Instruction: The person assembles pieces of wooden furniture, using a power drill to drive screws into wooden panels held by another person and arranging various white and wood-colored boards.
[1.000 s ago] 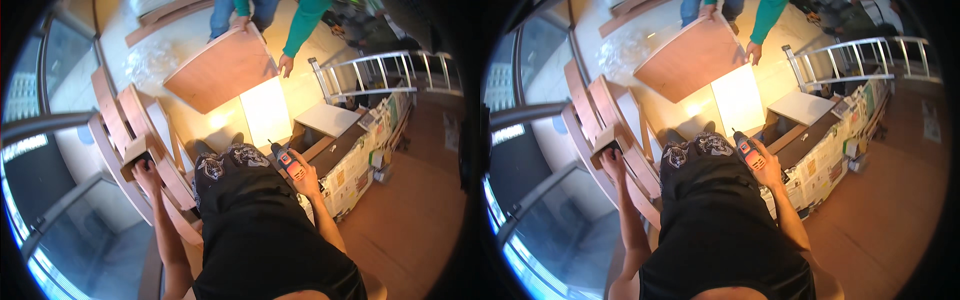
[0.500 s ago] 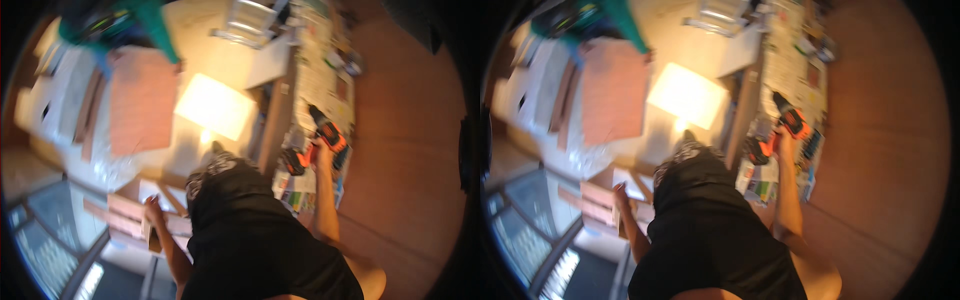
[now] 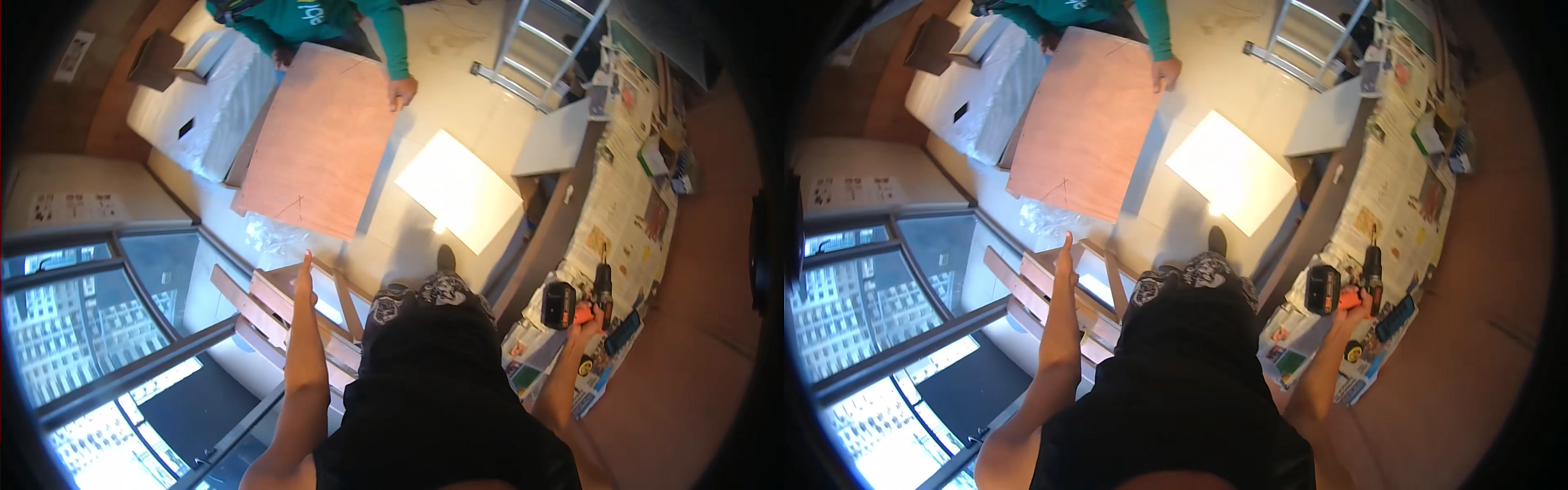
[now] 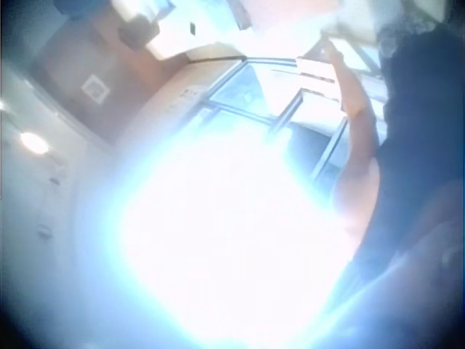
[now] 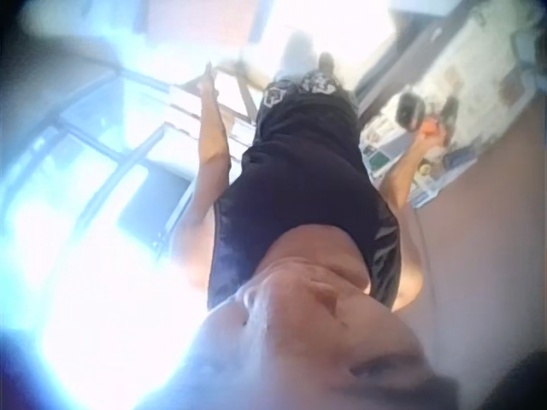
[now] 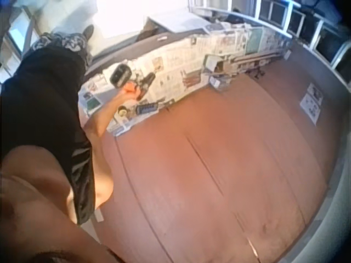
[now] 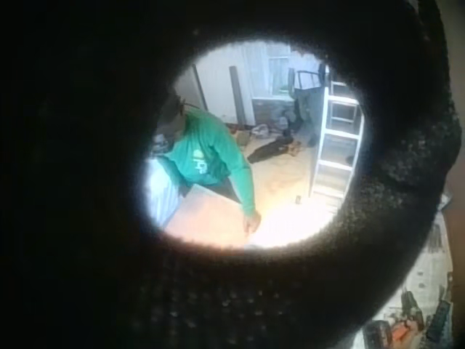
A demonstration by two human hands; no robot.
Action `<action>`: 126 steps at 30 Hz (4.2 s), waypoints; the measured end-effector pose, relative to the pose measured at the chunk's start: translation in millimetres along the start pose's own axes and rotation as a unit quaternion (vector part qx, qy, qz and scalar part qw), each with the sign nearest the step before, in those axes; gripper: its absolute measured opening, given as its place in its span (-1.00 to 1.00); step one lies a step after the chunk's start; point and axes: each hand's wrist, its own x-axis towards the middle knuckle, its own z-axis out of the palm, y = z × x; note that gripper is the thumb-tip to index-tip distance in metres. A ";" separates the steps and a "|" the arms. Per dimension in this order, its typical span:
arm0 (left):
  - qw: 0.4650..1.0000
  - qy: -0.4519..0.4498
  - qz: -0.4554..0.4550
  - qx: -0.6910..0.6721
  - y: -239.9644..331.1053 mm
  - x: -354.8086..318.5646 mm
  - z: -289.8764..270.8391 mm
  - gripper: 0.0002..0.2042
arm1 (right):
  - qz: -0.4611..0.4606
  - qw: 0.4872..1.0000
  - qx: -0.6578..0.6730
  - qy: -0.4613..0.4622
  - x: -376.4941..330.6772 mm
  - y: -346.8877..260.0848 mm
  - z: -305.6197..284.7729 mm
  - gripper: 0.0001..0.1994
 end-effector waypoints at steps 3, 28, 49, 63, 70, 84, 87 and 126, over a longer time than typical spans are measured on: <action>0.995 0.005 0.060 -0.081 7.0 24.9 -46.7 0.41 | 0.107 0.990 0.021 -0.090 16.3 24.1 4.0 -0.66; 0.842 -0.292 0.417 -0.177 201.5 -77.2 8.2 -0.46 | -0.080 0.791 -0.519 0.314 -59.2 54.3 39.0 -0.79; 0.870 -0.362 0.238 0.234 -76.2 -9.1 144.6 -0.76 | 0.137 0.727 -0.672 -0.011 1.7 311.9 19.8 -0.78; 0.751 -0.322 0.240 0.524 -36.3 273.5 390.1 -0.68 | 0.143 0.621 -0.721 0.274 217.1 472.4 -169.8 -0.41; 0.777 -0.330 0.288 0.451 52.2 509.7 595.9 -0.62 | 0.122 0.465 -0.801 0.357 413.6 477.3 -322.4 -0.01; 0.741 -0.077 0.339 0.574 6.4 556.3 625.1 -0.01 | 0.120 0.751 -0.512 0.400 442.6 460.6 -364.4 -0.24; 0.730 -0.060 0.311 0.606 10.1 535.8 621.3 -0.05 | 0.106 0.733 -0.555 0.380 428.1 436.8 -366.2 -0.26; 0.591 -0.271 0.335 0.682 156.5 215.9 449.0 -0.34 | 0.223 0.592 -0.708 0.314 87.6 392.3 -254.8 -0.15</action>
